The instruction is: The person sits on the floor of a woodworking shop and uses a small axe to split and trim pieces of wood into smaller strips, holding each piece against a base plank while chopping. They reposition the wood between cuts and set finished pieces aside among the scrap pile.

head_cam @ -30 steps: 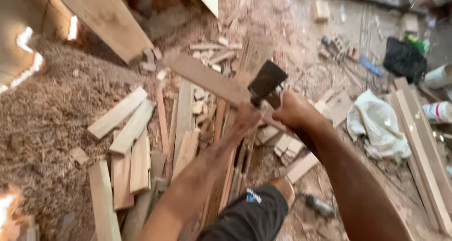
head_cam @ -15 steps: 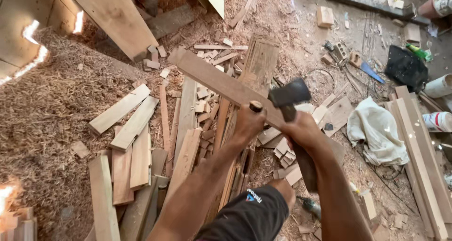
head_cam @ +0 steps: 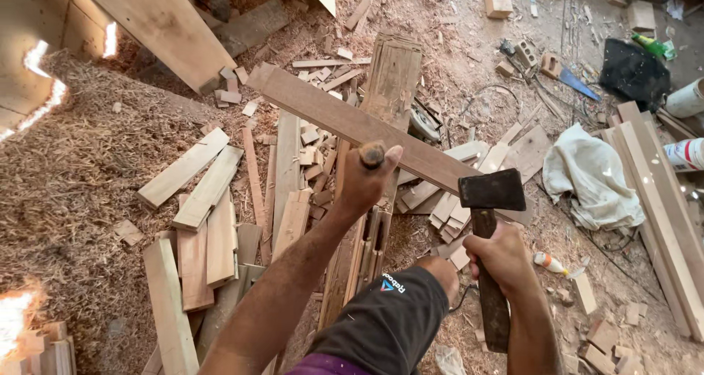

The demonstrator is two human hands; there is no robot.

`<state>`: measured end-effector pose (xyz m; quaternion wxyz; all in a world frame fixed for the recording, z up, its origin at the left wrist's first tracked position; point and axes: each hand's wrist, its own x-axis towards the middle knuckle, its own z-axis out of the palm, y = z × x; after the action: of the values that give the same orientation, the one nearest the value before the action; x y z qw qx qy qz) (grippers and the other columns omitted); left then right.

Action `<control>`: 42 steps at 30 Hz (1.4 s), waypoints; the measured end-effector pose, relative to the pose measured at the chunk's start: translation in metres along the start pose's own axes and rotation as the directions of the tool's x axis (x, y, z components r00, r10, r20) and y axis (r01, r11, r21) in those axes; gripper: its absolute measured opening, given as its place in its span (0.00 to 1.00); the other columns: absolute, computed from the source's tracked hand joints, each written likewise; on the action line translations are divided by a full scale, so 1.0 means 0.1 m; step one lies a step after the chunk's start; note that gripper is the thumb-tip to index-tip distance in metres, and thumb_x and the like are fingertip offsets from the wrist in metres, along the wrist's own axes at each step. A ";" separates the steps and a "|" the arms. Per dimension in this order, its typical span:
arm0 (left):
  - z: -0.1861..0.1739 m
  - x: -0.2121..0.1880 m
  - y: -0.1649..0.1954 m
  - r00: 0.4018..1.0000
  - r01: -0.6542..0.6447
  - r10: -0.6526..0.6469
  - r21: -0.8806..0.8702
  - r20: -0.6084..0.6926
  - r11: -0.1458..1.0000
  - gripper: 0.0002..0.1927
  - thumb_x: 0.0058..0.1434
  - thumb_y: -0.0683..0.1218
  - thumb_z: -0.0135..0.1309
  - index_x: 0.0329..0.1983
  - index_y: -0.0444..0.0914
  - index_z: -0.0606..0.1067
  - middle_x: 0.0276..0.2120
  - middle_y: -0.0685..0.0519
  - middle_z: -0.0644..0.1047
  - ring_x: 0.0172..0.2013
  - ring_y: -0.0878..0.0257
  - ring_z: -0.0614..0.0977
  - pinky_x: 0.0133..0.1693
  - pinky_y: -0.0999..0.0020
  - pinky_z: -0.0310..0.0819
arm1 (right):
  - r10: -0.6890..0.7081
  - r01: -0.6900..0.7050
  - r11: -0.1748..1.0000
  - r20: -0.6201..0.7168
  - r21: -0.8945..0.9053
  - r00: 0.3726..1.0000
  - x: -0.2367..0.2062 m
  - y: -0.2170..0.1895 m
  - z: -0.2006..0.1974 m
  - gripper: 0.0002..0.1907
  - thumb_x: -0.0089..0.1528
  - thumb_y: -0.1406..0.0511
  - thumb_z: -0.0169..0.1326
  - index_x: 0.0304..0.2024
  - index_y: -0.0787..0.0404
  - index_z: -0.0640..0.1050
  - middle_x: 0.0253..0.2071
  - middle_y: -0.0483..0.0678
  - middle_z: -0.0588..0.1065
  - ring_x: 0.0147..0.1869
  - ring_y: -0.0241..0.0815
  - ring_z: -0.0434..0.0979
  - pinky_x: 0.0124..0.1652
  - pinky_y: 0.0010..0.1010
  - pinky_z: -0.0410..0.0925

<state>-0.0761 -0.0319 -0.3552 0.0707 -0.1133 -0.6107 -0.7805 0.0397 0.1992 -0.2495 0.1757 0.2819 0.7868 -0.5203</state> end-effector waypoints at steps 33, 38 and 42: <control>0.32 0.50 -0.17 0.927 0.373 -0.373 0.163 -0.033 0.913 0.11 0.65 0.42 0.50 0.25 0.39 0.73 0.18 0.55 0.71 0.15 0.70 0.69 0.12 0.73 0.58 | 0.020 0.079 0.763 0.146 -0.641 0.989 0.75 -1.87 0.75 0.19 0.59 0.72 0.55 0.53 0.69 0.70 0.31 0.55 0.73 0.22 0.40 0.69 0.21 0.30 0.65; 0.31 0.31 -0.33 0.883 0.469 -0.468 0.100 -0.033 0.878 0.12 0.68 0.42 0.49 0.27 0.35 0.72 0.19 0.54 0.71 0.14 0.69 0.67 0.12 0.72 0.58 | 0.061 0.018 0.752 0.096 -0.659 0.993 0.83 -1.72 0.79 0.14 0.60 0.71 0.57 0.48 0.71 0.76 0.30 0.51 0.73 0.25 0.39 0.71 0.24 0.27 0.67; 0.24 0.23 0.03 0.906 0.419 -0.417 0.021 -0.067 0.908 0.03 0.61 0.39 0.50 0.34 0.35 0.74 0.21 0.53 0.76 0.15 0.68 0.75 0.13 0.73 0.71 | 0.080 0.029 0.822 0.166 -0.569 0.983 0.91 -1.25 0.71 0.14 0.60 0.68 0.59 0.45 0.72 0.77 0.22 0.48 0.73 0.20 0.38 0.71 0.19 0.28 0.65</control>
<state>-0.0950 -0.0083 -0.3410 -0.0776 0.0454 -0.6318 -0.7699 -0.1112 0.1200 -0.2395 0.3301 0.1784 0.8826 -0.2833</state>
